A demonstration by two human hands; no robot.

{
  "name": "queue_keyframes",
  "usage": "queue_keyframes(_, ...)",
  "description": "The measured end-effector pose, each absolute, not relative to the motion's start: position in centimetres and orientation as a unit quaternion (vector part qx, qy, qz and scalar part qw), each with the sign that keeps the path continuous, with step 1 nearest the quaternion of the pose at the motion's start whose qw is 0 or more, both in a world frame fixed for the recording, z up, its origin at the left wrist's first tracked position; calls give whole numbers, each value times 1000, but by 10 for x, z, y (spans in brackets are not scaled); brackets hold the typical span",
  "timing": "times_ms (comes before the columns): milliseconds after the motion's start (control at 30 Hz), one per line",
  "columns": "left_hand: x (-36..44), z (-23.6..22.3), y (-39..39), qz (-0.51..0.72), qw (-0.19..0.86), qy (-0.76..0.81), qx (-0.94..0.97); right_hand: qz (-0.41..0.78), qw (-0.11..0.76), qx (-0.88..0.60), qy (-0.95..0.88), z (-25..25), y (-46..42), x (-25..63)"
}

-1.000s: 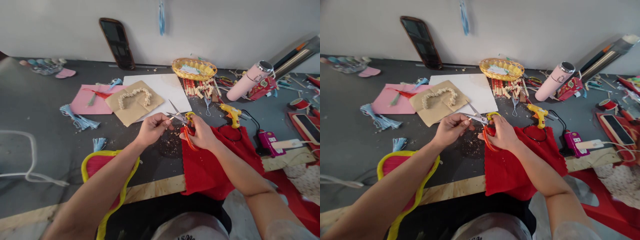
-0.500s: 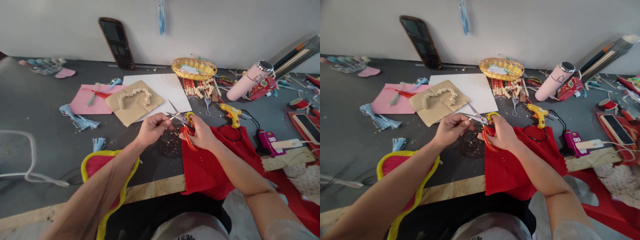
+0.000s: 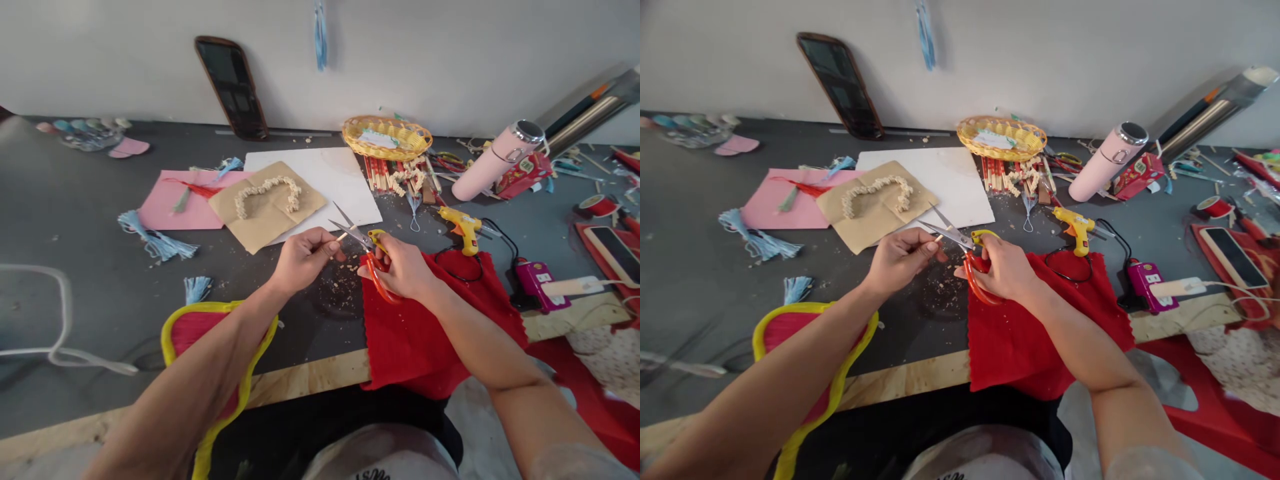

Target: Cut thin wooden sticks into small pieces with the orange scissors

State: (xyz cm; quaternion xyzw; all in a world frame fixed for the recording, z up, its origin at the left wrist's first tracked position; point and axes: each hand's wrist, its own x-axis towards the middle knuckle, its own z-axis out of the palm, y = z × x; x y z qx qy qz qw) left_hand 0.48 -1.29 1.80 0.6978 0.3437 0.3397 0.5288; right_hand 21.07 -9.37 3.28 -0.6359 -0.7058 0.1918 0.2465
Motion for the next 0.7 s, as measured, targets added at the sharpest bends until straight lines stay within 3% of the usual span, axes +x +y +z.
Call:
queue_keyframes(500,4,25,-10,268,678,285,622,165,239,-602,-743,29,-93,214)
queue_keyframes(700,2,26,-7,253,689,288,615,177,242,-603,-739,30,-93,213)
